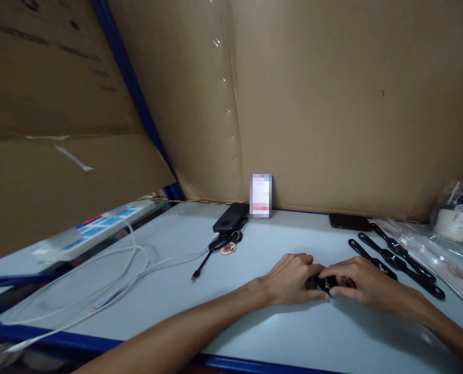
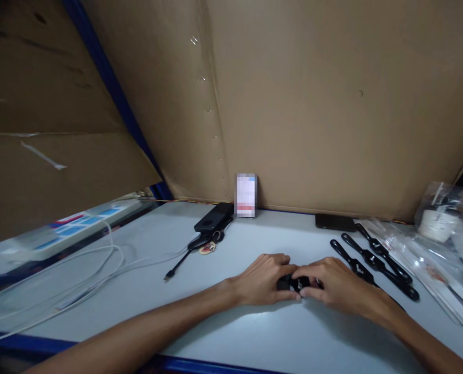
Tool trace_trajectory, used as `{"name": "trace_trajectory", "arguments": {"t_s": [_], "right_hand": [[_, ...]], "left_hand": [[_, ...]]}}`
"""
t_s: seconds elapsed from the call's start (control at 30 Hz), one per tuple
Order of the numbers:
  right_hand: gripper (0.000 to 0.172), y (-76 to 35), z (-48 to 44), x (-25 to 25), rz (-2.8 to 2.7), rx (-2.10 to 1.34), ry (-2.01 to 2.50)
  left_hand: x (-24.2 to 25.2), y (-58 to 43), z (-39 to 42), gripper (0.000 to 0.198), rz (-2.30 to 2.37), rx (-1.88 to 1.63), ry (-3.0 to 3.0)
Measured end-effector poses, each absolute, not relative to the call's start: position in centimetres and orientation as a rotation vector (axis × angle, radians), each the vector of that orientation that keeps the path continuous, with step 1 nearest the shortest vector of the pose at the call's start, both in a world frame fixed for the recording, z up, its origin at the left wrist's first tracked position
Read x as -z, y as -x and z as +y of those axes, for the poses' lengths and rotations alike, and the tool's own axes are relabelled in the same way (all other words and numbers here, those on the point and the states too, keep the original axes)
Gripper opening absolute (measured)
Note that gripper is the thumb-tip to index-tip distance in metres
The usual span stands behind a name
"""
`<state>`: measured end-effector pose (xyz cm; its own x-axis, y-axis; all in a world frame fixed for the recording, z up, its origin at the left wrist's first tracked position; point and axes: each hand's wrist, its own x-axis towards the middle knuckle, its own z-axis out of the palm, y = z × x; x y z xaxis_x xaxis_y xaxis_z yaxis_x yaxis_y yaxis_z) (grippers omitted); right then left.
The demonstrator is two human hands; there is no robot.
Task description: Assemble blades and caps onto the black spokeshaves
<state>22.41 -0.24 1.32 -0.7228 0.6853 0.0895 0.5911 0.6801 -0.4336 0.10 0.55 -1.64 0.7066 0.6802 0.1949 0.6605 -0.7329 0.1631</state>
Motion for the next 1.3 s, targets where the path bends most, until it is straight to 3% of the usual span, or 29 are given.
{"name": "trace_trajectory", "arguments": {"t_s": [0.17,0.3,0.47,0.6,0.67,1.03,1.17,1.3], "right_hand": [[0.015,-22.6,0.1,-0.5,-2.692,-0.419,0.986],[0.026,-21.5,-0.6,1.1,-2.665,-0.263,1.051],[0.033,-21.0,-1.0,0.8,-2.567,-0.382,1.193],[0.013,-21.8,-0.4,-0.8,-2.582,-0.629,1.126],[0.021,-22.1,-0.3,-1.3,-2.620,-0.658,1.072],[0.016,-22.4,-0.5,-1.5,-2.721,-0.567,1.127],[0.022,-23.2,0.2,-1.4,-2.764,-0.383,1.224],[0.017,-23.5,0.5,-1.3,-2.833,-0.298,1.210]], "left_hand": [[1.8,-0.1,0.5,0.051,1.101,-0.387,-2.822],[1.9,0.0,0.5,0.049,1.107,-0.379,-2.834],[1.9,0.0,0.5,0.049,1.095,-0.383,-2.837],[1.9,0.0,0.6,0.051,1.088,-0.375,-2.838],[1.9,0.0,0.6,0.051,1.083,-0.376,-2.838],[2.1,0.1,0.8,0.052,1.061,-0.368,-2.854],[2.1,0.3,1.0,0.056,1.034,-0.396,-2.860],[2.0,0.4,1.0,0.056,1.006,-0.410,-2.841]]}}
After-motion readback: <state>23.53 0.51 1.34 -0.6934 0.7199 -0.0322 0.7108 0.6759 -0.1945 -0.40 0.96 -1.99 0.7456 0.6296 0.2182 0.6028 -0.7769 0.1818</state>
